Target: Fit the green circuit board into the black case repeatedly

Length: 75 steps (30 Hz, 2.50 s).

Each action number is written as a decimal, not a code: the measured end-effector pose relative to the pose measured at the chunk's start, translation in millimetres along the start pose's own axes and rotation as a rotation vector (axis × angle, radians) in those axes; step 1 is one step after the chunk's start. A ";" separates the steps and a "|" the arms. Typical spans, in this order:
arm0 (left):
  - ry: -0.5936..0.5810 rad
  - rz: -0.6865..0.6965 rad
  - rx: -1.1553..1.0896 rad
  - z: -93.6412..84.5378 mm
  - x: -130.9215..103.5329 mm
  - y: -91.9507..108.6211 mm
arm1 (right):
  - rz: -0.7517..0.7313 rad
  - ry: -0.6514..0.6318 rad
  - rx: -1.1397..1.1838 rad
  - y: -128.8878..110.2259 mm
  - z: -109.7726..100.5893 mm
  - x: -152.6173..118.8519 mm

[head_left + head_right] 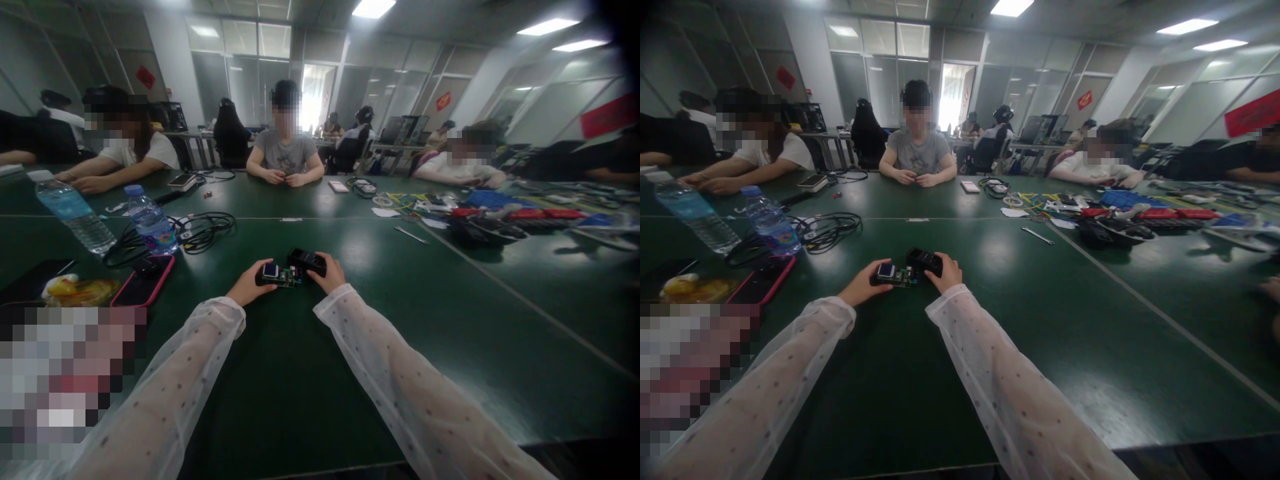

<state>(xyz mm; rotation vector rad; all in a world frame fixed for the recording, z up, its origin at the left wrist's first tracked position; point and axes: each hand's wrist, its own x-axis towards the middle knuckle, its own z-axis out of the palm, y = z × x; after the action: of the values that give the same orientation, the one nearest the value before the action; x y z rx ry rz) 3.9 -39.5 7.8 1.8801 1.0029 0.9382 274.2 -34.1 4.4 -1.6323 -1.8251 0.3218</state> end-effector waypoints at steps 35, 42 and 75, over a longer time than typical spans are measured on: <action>-0.013 0.016 -0.002 -0.2 1.8 -6.6 | -0.013 0.017 -0.057 4.3 5.8 1.8; -0.009 0.011 -0.003 0.2 3.1 -11.1 | -0.038 0.046 -0.061 2.9 6.3 1.4; -0.014 0.047 -0.015 0.9 3.2 -7.7 | -0.097 0.070 -0.076 -1.5 5.1 0.2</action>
<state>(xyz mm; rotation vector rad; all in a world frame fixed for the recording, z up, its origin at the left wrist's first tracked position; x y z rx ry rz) 3.7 -34.1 1.4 1.9026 0.9450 0.9559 269.9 -32.9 1.4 -1.5790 -1.8767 0.1522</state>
